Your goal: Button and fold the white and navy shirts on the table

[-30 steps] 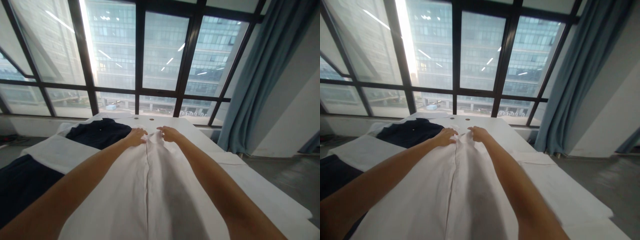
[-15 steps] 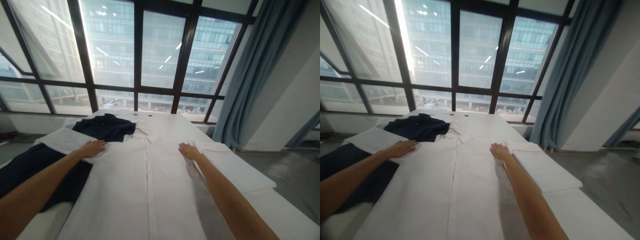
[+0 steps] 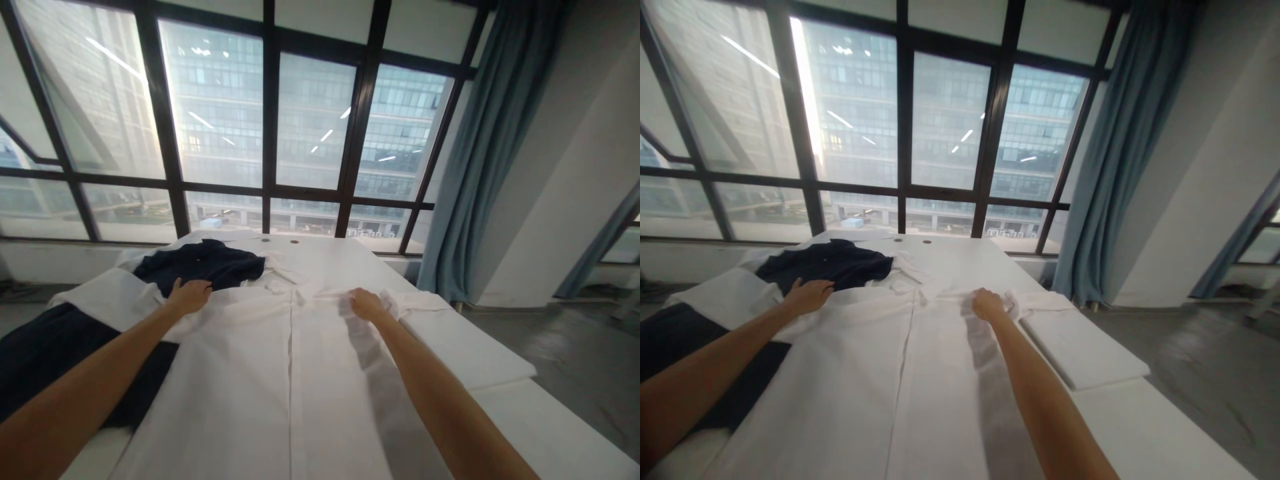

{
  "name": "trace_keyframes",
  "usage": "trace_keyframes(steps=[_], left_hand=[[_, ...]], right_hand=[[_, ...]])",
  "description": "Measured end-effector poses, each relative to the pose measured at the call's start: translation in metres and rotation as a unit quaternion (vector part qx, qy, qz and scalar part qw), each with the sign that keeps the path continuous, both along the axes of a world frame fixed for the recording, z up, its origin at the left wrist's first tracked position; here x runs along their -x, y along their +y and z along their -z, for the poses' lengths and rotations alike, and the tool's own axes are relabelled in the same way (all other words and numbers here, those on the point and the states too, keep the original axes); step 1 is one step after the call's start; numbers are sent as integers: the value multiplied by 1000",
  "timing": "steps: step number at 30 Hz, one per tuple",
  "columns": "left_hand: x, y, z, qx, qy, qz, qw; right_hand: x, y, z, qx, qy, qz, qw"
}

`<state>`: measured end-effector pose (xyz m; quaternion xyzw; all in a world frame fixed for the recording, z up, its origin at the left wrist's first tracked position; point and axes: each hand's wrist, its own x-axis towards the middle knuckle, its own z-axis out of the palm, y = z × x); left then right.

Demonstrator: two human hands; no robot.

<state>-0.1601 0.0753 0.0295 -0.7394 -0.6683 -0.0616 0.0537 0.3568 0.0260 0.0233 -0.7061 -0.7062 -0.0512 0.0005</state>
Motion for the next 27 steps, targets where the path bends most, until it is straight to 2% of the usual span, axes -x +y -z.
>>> trace_keyframes(steps=[3,5,8,11,15,18,22,24,27], left_hand=[[-22,22,-1,51,-24,29,998],[-27,35,-3,69,-44,68,994],[-21,48,-13,23,-91,112,989],[-6,49,-25,-44,-102,80,991],[-5,39,-28,-6,-14,9,1000],[-36,41,-24,-33,8,34,999],[-97,68,-16,19,-118,121,985],[-118,88,-12,57,-167,157,972],[-129,115,-4,98,-186,177,962]], right_hand=[[25,21,-4,-29,37,-7,999],[40,35,-6,-38,66,-9,997],[59,56,-8,-39,127,-24,991],[75,80,-11,-16,208,-35,977],[89,111,-14,-1,272,-45,961],[96,128,-14,25,276,-48,960],[103,139,-12,75,261,-55,961],[104,142,-13,66,261,-63,961],[103,147,-20,18,255,-73,964]])
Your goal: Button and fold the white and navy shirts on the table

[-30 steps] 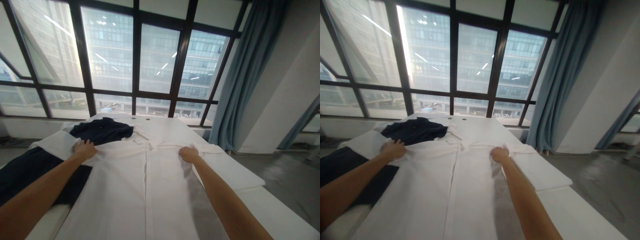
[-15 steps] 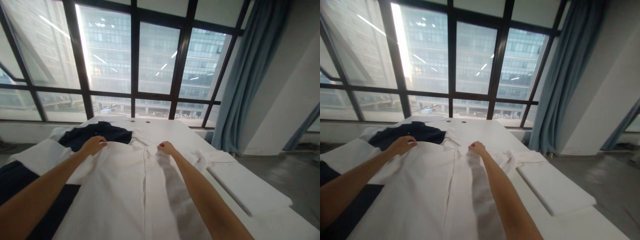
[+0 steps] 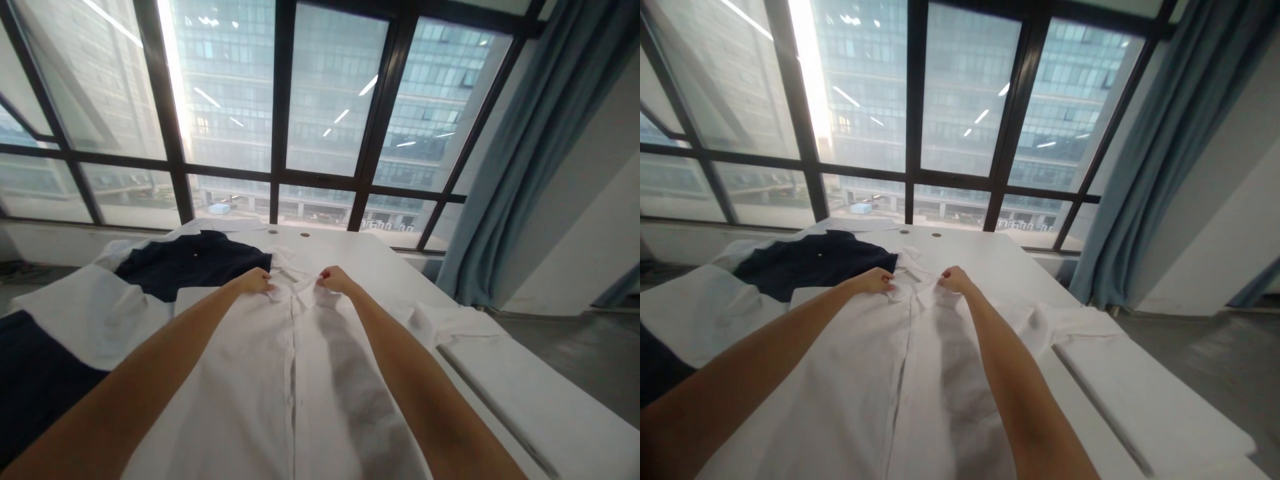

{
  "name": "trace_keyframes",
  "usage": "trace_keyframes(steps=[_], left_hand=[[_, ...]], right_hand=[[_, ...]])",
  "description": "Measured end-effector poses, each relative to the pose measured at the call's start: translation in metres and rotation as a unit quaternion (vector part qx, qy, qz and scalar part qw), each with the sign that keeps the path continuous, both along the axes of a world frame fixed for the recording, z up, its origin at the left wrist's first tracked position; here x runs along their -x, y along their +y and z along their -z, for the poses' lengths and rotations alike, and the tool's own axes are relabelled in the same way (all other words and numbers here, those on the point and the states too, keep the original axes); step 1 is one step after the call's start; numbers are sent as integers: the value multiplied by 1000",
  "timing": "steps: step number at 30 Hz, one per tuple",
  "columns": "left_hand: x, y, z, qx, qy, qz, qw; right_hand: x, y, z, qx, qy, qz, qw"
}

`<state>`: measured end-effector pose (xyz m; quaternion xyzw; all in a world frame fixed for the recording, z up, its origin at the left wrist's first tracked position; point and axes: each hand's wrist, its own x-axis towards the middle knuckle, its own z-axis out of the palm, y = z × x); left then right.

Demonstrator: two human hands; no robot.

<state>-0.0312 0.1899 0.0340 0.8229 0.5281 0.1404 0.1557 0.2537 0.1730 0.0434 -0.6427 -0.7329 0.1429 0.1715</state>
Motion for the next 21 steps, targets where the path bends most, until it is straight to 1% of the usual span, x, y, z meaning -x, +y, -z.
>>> trace_keyframes(steps=[2,4,6,7,10,11,13,15,16,19,21], left_hand=[[0,13,4,-21,-29,-3,999],[-2,22,8,-77,-67,-16,995],[-5,25,12,-119,-93,-23,988],[-8,25,14,-122,-99,-22,987],[-13,23,22,-100,-121,-15,987],[-13,22,24,-87,-138,-13,987],[-11,19,25,-52,-191,-1,980],[-6,16,23,-4,-259,27,965],[-3,13,21,21,-289,45,956],[6,3,12,73,-334,83,936],[11,-5,5,74,-319,106,939]], right_hand=[[0,3,-5,-51,-18,1,999],[3,2,-6,-102,-37,11,994],[12,-2,-3,-116,-55,30,991],[17,-6,0,-108,-71,40,991],[39,-22,8,-79,-146,64,984],[47,-28,9,-88,-165,62,980],[62,-39,9,-137,-172,32,975],[78,-46,7,-179,-147,-20,973],[84,-49,7,-180,-131,-42,974],[98,-53,10,-134,-83,-74,985],[101,-53,18,-125,-43,-77,988]])
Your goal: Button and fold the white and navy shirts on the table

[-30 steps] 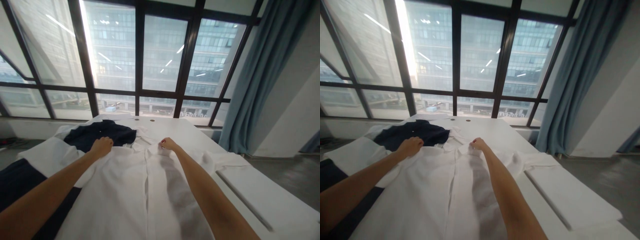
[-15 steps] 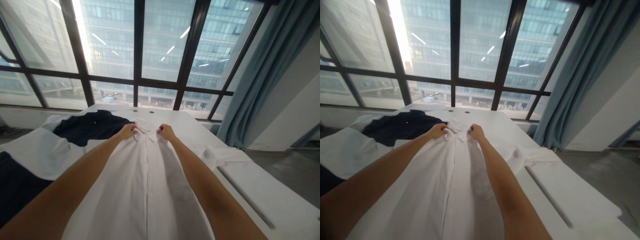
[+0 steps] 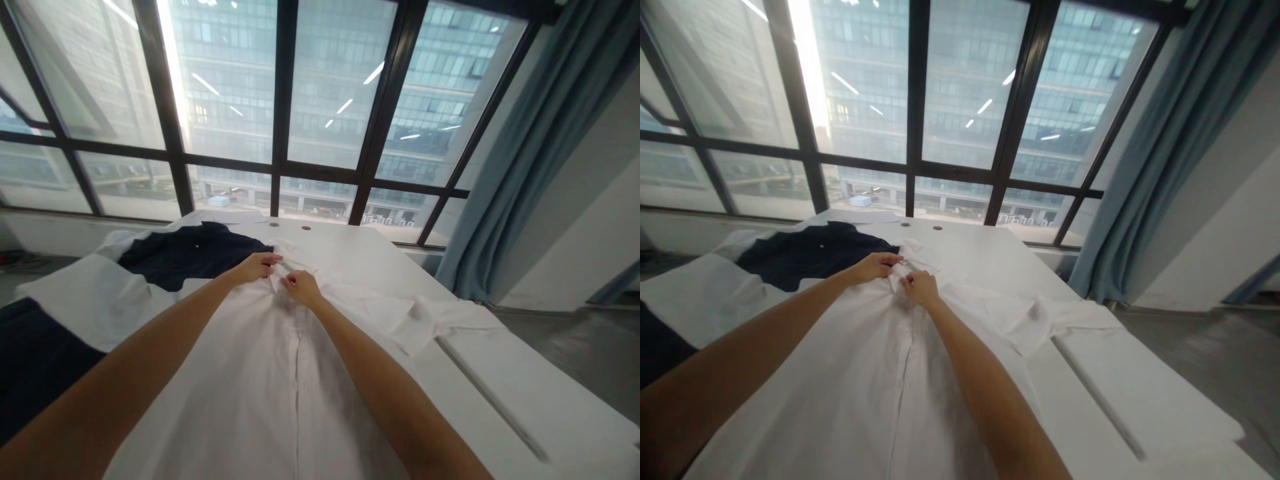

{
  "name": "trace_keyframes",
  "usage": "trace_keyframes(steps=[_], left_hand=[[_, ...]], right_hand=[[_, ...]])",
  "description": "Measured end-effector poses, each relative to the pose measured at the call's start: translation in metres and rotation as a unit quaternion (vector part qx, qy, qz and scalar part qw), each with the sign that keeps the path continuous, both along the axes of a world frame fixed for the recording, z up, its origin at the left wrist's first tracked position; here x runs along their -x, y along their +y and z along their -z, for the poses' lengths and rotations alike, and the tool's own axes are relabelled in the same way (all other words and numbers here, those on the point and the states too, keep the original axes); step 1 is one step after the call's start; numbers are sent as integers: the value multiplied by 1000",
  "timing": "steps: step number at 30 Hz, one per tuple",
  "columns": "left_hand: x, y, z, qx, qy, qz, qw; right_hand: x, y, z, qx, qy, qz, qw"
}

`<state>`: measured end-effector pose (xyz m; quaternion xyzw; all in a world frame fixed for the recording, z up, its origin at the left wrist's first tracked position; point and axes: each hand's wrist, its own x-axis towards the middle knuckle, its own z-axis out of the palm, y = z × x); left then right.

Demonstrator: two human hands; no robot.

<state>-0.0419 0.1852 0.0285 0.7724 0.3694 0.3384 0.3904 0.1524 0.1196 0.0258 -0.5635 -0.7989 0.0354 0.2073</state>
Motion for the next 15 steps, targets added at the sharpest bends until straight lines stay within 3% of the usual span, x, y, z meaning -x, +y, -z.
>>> trace_keyframes(steps=[3,7,11,15], left_hand=[[5,-8,-8,-85,77,28,993],[6,-10,-17,-226,177,15,958],[0,-12,-19,-210,170,-8,963],[-7,-20,-12,-160,111,-29,980]], right_hand=[[-2,-1,14,-21,69,5,997],[-8,-5,26,-30,136,-19,990],[-10,-6,30,-34,223,-47,973],[-10,-3,35,-1,304,-20,953]])
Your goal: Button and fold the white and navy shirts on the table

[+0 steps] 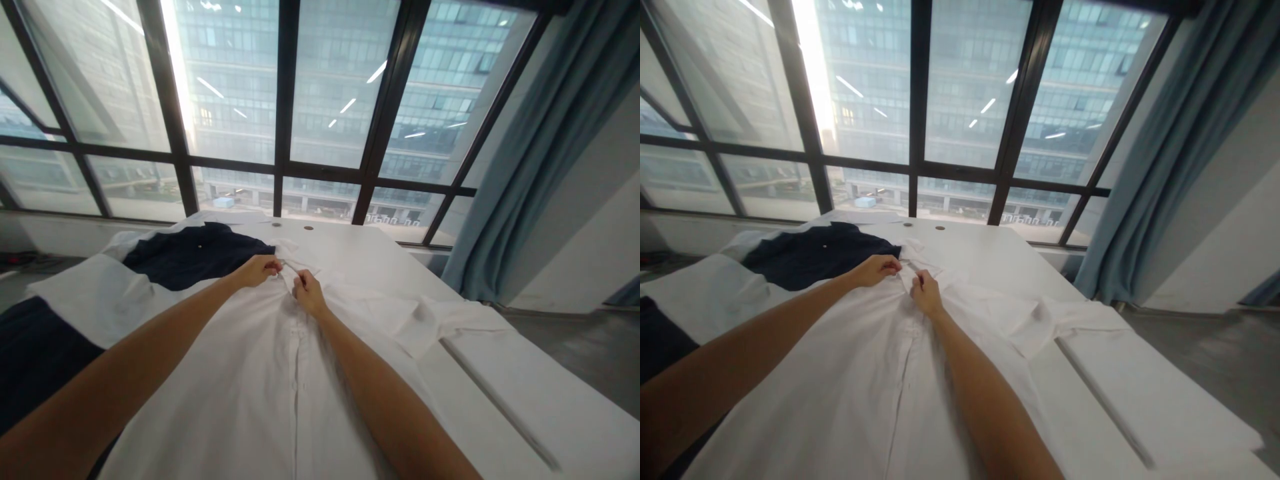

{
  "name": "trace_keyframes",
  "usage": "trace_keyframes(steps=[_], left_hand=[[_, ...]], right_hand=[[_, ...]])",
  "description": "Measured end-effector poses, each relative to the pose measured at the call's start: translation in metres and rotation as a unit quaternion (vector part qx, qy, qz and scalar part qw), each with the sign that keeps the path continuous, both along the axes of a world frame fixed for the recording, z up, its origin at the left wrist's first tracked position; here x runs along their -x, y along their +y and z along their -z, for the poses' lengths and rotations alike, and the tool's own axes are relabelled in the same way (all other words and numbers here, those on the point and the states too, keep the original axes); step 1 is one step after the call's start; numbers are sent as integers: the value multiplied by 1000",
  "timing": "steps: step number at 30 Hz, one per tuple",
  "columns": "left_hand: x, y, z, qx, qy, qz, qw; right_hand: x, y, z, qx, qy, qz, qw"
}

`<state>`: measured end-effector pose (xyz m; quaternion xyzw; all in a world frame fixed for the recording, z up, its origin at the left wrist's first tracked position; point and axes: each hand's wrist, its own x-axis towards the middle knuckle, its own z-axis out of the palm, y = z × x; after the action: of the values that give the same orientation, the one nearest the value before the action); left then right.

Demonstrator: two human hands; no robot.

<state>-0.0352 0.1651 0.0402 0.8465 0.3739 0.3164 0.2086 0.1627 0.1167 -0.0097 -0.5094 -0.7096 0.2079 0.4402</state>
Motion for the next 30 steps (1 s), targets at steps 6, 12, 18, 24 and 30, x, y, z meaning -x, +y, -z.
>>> trace_keyframes(steps=[6,12,18,24,30], left_hand=[[1,-7,12,13,-34,-22,999],[-1,-13,4,-64,34,-25,997],[-8,-32,-3,-259,159,-82,949],[-13,-46,5,-360,275,-95,886],[-10,-49,1,-360,343,-52,866]], right_hand=[[1,7,11,15,57,-3,998],[2,7,12,-11,105,-15,994],[1,-3,-2,-15,64,-29,997],[5,-9,-11,-22,40,19,999],[4,-8,-10,-7,57,8,998]])
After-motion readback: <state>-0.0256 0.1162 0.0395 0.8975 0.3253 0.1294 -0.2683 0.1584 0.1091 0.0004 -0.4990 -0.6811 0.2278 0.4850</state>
